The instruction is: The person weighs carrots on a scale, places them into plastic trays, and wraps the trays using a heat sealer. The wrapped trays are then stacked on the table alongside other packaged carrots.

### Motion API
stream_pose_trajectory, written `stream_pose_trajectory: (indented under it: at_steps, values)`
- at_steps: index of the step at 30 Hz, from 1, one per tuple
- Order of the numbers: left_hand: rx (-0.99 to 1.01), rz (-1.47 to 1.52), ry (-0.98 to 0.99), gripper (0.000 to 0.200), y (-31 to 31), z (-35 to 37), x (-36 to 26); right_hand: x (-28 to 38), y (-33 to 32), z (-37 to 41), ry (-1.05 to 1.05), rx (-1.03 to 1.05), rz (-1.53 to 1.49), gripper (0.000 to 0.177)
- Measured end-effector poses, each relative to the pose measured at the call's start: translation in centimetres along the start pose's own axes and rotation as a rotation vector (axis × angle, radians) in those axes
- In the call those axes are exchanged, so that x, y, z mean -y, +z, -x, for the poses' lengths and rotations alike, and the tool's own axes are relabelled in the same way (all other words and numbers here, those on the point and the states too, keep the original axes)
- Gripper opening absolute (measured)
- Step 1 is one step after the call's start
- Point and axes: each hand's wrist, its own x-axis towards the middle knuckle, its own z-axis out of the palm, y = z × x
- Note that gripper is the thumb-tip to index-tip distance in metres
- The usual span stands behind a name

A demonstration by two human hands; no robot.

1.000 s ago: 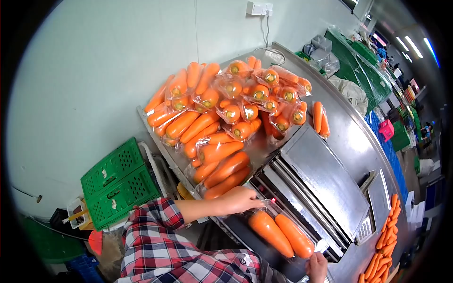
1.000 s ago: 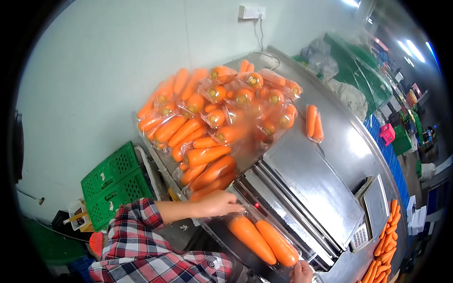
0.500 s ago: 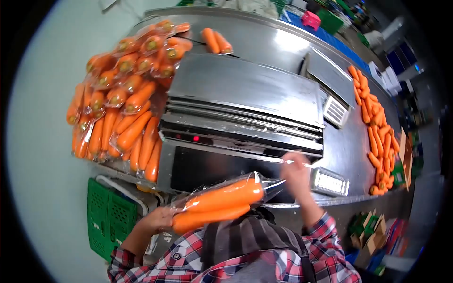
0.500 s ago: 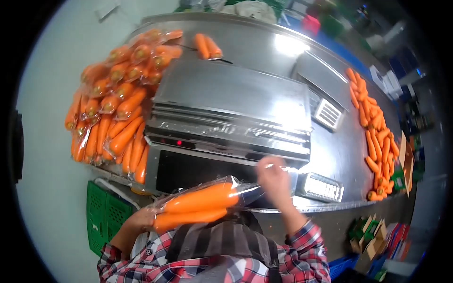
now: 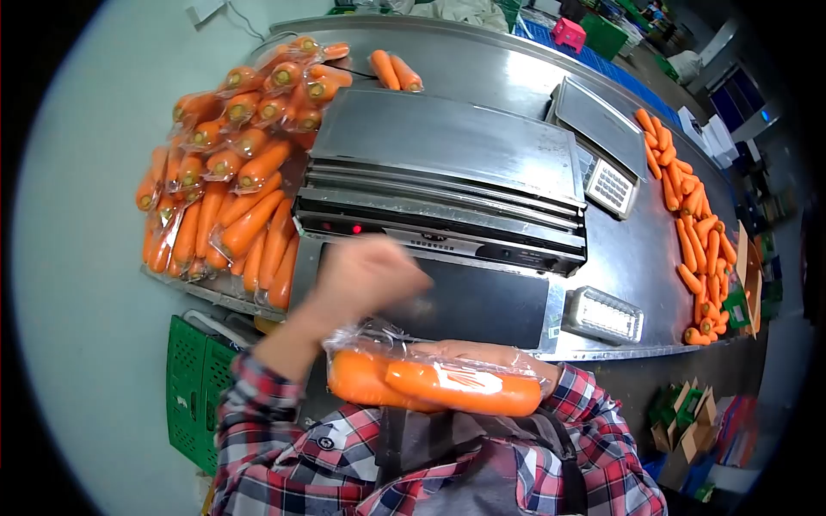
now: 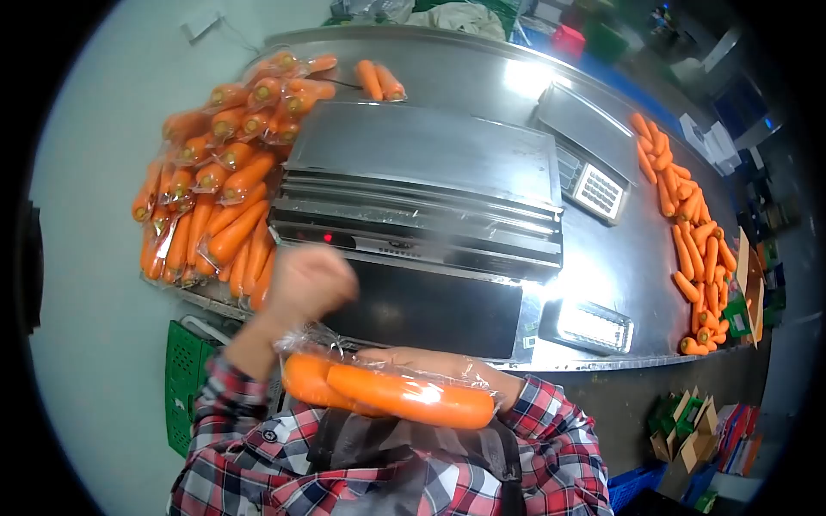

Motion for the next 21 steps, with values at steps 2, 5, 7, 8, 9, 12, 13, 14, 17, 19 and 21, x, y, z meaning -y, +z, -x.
stream_pose_trajectory:
  at_steps: [2,5,7,8,9,12,13,14,17,19,21]
  values:
    - [0.536,0.182,0.174,0.022,3.4,-0.5,1.6,-2.0,-4.0,1.7,-0.095,-0.055,0.049,0.037]
    - [0.738,0.588,-0.231,0.045,4.3,0.6,3.7,-4.0,-11.4,4.4,-0.250,-0.133,0.120,0.042]
    - [0.750,0.763,-0.705,0.057,3.6,1.1,3.9,0.2,-5.9,2.8,-0.531,-0.443,-0.091,0.052]
    - [0.653,0.955,-0.725,0.053,3.8,1.3,6.2,-0.1,-5.6,3.6,-0.686,-0.320,-0.105,0.056]
    - [0.619,1.159,-0.856,0.054,3.2,1.7,7.5,-0.5,-5.1,4.6,-0.696,-0.294,-0.041,0.053]
    - [0.506,1.326,-1.010,0.057,-0.5,3.9,9.9,-1.2,-5.1,6.3,-0.582,-0.762,0.588,0.039]
    - [0.592,1.607,-0.907,0.058,-2.2,3.9,13.0,-1.3,-5.0,6.5,-0.579,-0.856,0.592,0.036]
    - [0.493,1.308,-0.757,0.055,-3.8,3.9,9.1,-1.0,-4.1,6.1,-0.568,-0.950,0.510,0.033]
    - [0.360,0.126,-0.482,0.042,-4.4,4.0,6.9,-0.1,-3.7,4.5,-0.551,-0.941,0.493,0.032]
    - [0.251,0.162,-0.496,0.038,-4.5,4.0,7.0,0.7,-4.2,4.3,-0.541,-0.830,0.486,0.035]
    - [0.141,0.236,-0.519,0.039,-5.5,3.4,5.5,1.2,-3.4,3.2,-0.628,-0.686,0.377,0.040]
